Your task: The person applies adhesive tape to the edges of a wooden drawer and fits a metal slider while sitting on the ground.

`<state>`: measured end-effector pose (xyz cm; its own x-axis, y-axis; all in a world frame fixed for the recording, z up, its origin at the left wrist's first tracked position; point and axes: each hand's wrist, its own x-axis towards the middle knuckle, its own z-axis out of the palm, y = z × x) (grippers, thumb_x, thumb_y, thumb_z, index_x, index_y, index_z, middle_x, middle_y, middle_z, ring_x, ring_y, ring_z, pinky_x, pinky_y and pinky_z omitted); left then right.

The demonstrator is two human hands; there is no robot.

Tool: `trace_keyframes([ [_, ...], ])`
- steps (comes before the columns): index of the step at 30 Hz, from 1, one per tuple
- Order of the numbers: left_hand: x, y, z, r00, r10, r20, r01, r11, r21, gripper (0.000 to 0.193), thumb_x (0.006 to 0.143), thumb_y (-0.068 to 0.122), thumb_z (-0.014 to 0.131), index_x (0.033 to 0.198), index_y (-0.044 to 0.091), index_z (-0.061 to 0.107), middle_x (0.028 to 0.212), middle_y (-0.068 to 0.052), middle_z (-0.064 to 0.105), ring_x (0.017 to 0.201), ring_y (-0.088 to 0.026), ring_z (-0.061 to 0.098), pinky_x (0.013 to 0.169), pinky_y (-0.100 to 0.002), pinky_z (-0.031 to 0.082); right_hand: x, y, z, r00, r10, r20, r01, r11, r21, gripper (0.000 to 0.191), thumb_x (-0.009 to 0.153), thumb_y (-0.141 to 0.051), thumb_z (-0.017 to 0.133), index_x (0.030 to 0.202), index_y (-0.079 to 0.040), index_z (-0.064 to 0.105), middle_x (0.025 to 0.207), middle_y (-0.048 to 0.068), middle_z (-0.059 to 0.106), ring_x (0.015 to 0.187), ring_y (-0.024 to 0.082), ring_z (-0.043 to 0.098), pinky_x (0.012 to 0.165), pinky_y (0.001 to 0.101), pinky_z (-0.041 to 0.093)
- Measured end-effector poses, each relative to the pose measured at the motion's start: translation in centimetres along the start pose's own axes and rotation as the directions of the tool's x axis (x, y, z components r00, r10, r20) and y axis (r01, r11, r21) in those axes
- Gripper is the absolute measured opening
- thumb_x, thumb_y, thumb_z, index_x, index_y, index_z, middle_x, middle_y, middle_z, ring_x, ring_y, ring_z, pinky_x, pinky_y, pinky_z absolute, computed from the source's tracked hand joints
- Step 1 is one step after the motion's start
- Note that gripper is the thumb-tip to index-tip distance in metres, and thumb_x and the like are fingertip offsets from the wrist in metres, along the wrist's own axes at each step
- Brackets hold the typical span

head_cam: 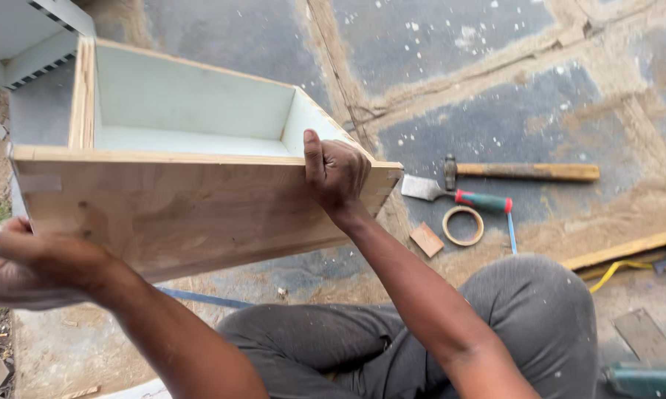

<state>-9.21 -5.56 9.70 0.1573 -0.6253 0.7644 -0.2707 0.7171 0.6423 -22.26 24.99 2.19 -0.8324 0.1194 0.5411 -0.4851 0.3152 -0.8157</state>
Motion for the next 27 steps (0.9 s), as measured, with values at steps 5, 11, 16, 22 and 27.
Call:
trace_keyframes([
  [5, -1.2, -7.2, -4.9, 0.935, -0.352, -0.054, 0.335, 0.921, -0.197, 0.072, 0.1, 0.076, 0.037, 0.062, 0.016, 0.053, 0.063, 0.002, 0.057, 0.064, -0.015, 0.075, 0.08, -0.043, 0.067, 2.6, -4.4, 2.5, 0.922, -0.339, 0.185, 0.34, 0.94, 0.028, 0.057, 0.107, -0.025, 0.06, 0.052, -0.015, 0.053, 0.046, 0.003, 0.045, 0.039, 0.018, 0.043, 0.049, 0.0367, 0.036],
  [11, -6.9, -10.0, -3.3, 0.705, -0.708, 0.042, 0.671, 0.646, -0.365, 0.057, 0.096, 0.071, 0.037, 0.076, 0.02, 0.052, 0.065, 0.004, 0.038, 0.066, -0.016, 0.06, 0.074, -0.044, 0.063, 4.3, -2.4, 3.4, 0.8, -0.519, 0.301, 0.552, 0.834, -0.029, 0.058, 0.107, -0.019, 0.065, 0.05, -0.019, 0.052, 0.043, -0.003, 0.043, 0.036, 0.011, 0.041, 0.045, 0.0322, 0.032],
  [16, -13.0, -6.4, 4.2, 0.62, -0.777, 0.11, 0.76, 0.559, -0.331, 0.069, 0.096, 0.072, 0.035, 0.056, 0.015, 0.039, 0.058, -0.002, 0.047, 0.06, -0.019, 0.057, 0.069, -0.041, 0.064, 8.2, 0.4, 1.9, 0.743, -0.592, 0.313, 0.663, 0.715, -0.221, 0.061, 0.112, -0.02, 0.067, 0.055, -0.015, 0.048, 0.051, 0.001, 0.042, 0.047, 0.017, 0.041, 0.055, 0.0359, 0.033],
  [22, -20.2, -4.5, 8.1, 0.574, -0.795, 0.196, 0.805, 0.504, -0.314, 0.07, 0.095, 0.071, 0.036, 0.056, 0.013, 0.042, 0.061, -0.002, 0.052, 0.065, -0.018, 0.055, 0.068, -0.044, 0.058, 8.8, 6.5, 0.9, 0.715, -0.614, 0.333, 0.698, 0.651, -0.299, 0.059, 0.109, -0.018, 0.069, 0.054, -0.016, 0.048, 0.05, 0.0, 0.041, 0.046, 0.018, 0.037, 0.055, 0.0359, 0.029],
  [27, -22.5, -5.7, 8.4, 0.59, -0.75, 0.297, 0.807, 0.558, -0.194, 0.079, 0.095, 0.08, 0.027, 0.055, 0.013, 0.039, 0.057, -0.005, 0.048, 0.059, -0.02, 0.053, 0.069, -0.042, 0.063, 7.3, 9.7, -0.6, 0.77, -0.553, 0.319, 0.637, 0.695, -0.333, 0.059, 0.108, -0.018, 0.068, 0.054, -0.014, 0.046, 0.051, 0.002, 0.04, 0.047, 0.02, 0.038, 0.056, 0.0373, 0.028],
])
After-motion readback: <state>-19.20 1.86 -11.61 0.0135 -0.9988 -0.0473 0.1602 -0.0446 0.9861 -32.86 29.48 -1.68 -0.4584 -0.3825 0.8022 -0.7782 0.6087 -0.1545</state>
